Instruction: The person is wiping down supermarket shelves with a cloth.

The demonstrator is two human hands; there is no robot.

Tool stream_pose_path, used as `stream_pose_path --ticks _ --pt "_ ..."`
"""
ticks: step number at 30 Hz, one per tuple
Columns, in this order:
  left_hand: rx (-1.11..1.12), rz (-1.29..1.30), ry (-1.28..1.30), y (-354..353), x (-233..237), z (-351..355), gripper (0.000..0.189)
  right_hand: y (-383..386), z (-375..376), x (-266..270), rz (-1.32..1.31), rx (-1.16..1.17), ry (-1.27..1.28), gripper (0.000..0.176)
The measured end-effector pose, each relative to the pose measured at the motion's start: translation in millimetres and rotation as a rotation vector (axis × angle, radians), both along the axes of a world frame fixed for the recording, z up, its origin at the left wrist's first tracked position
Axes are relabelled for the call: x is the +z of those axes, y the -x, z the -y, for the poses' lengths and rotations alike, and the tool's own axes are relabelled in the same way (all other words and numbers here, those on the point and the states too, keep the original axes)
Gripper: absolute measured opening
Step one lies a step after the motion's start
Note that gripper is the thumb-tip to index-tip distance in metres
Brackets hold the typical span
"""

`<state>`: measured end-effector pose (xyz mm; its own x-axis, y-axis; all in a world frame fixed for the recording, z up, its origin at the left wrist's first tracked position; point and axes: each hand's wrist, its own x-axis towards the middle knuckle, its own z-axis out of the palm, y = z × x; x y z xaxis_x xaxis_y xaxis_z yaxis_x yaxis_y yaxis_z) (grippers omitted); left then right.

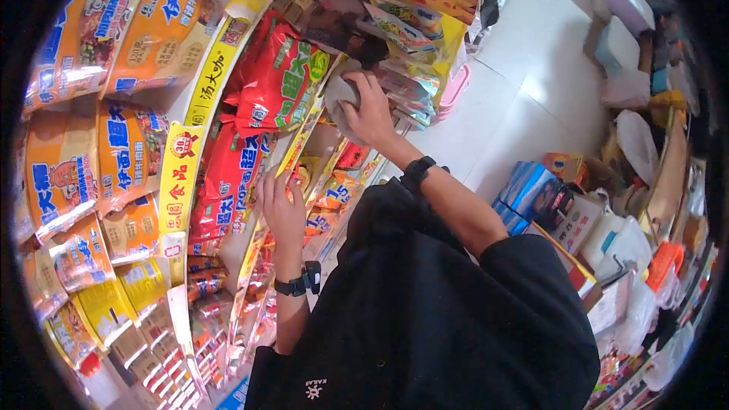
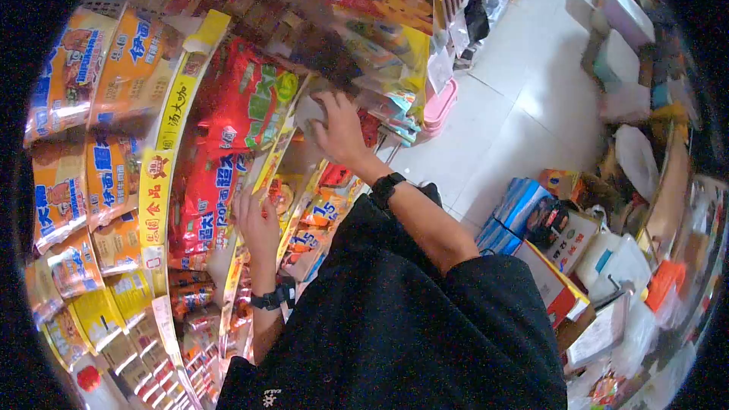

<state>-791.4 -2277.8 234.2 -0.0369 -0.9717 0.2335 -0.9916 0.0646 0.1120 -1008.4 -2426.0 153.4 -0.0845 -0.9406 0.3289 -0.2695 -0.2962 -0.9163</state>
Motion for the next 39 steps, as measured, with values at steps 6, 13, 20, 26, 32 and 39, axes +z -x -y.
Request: stream_pose_path --ticks 6,13,20,26,32,39 --pt "0.037 0.037 0.008 24.6 -5.7 -18.2 0.038 -3.8 -1.8 -10.7 0.103 -0.051 -0.013 0.047" --pt "0.066 -0.03 -0.015 24.4 -4.1 -31.6 0.04 15.1 -43.2 -54.9 -0.189 0.261 -0.117 0.048" --pt "0.034 -0.08 0.134 1.0 0.1 -33.2 0.03 41.7 -95.0 -77.1 -0.315 0.262 -0.225 0.048" --pt "-0.096 -0.3 0.251 -47.0 -4.6 -71.0 0.02 37.9 -142.1 -79.3 -0.421 0.128 -0.339 0.055" --pt "-0.278 -0.449 -0.03 -78.7 -75.3 -138.4 0.013 17.0 -206.1 -77.5 -0.404 0.008 -0.444 0.05" --pt "-0.458 -0.39 -0.325 -89.1 -138.1 -153.6 0.012 7.6 -254.8 -79.2 -0.378 -0.014 -0.461 0.053"
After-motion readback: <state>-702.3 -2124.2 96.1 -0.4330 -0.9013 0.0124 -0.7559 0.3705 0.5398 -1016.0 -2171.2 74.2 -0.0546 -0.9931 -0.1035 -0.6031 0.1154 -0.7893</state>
